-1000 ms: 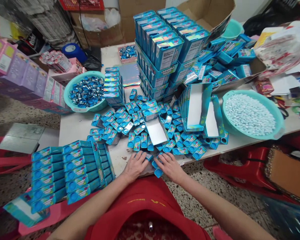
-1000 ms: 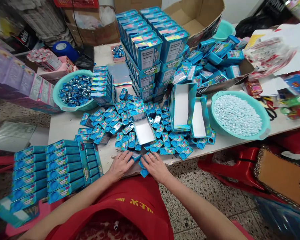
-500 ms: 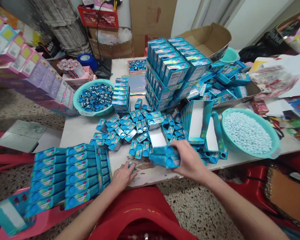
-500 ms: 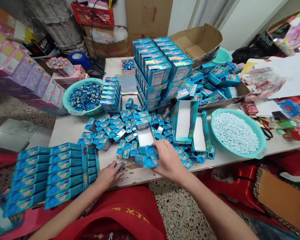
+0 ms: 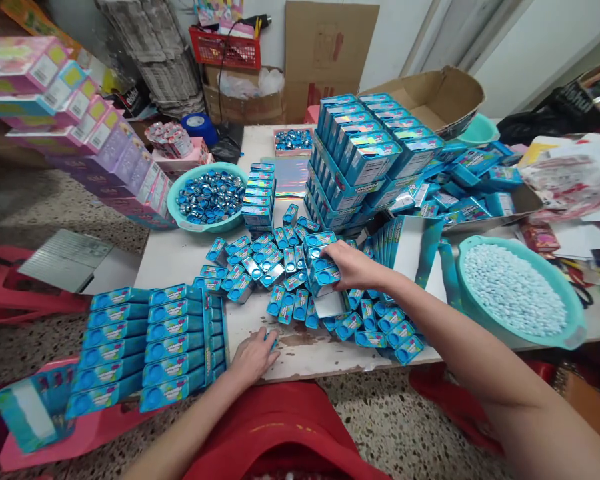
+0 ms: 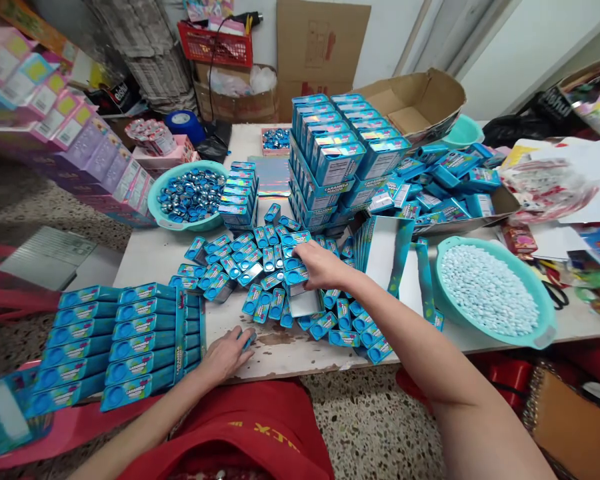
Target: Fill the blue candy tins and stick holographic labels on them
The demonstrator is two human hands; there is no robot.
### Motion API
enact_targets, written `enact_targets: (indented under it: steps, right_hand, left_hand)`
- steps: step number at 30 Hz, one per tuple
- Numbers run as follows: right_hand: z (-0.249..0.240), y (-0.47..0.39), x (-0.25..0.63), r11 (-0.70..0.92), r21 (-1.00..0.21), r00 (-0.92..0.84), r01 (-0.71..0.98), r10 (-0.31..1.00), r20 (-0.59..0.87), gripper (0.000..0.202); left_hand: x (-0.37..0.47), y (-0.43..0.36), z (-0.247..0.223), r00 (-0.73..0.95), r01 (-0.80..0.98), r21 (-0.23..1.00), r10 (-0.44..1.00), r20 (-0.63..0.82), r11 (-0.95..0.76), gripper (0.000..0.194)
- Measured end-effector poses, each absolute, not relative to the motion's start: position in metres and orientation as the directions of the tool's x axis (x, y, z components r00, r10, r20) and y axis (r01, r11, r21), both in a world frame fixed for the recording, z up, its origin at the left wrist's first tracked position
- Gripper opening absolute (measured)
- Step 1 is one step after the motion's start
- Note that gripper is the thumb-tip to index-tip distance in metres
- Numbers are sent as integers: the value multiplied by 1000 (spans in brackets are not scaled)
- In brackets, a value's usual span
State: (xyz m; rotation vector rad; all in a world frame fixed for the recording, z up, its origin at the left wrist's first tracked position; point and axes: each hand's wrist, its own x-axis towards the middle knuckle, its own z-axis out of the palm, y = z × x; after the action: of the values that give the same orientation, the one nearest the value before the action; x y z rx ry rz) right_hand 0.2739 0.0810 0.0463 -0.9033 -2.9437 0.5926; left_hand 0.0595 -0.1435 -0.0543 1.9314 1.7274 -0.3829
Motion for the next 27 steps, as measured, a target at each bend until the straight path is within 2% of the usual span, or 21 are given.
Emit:
enact_targets:
  steps: [3, 6, 10, 13, 15, 17, 19, 22, 24, 27]
  right_hand:
    - [44, 88, 277, 770, -419, -864, 481, 498, -76, 59]
    - [36, 88, 281, 772, -408, -853, 487, 520, -33, 55]
    - [18, 79, 284, 766, -205, -780, 610, 625, 16, 65]
    - [3, 68, 285, 692, -88, -691, 716, 721, 54, 87]
    - [-4, 58, 287, 642, -116, -635, 758, 767, 89, 99]
    - [-10, 45, 290, 589, -216, -572, 779, 808, 142, 103]
    - [-16, 29, 295, 533, -350, -485, 770, 846, 221, 95]
    - [-26, 0, 299, 442, -512, -281, 737, 888, 363, 71]
    - [-33, -23, 300, 390, -561, -145, 730, 891, 431, 55]
    - [-40, -57, 295, 402, -551, -100, 731, 862, 497, 38]
  left_hand:
    - [60, -142, -51, 149, 981, 186, 818, -555, -52, 39]
    - [62, -140, -51, 153, 980, 193, 814, -561, -51, 39]
    - [61, -140, -53, 143, 971, 240, 802, -580, 1, 44]
    - [46, -141, -49, 228, 926, 377, 763, -605, 22, 71]
    - [33, -141, -41, 296, 894, 448, 737, -608, 10, 94]
    - [24, -142, -32, 307, 900, 437, 728, -613, -11, 98]
    - [23, -143, -24, 291, 932, 356, 740, -607, -75, 94]
    - [34, -145, -24, 355, 934, 239, 766, -536, -266, 77]
    - [43, -145, -29, 420, 907, 194, 763, -491, -374, 58]
    - [50, -139, -34, 425, 899, 121, 768, -479, -421, 38]
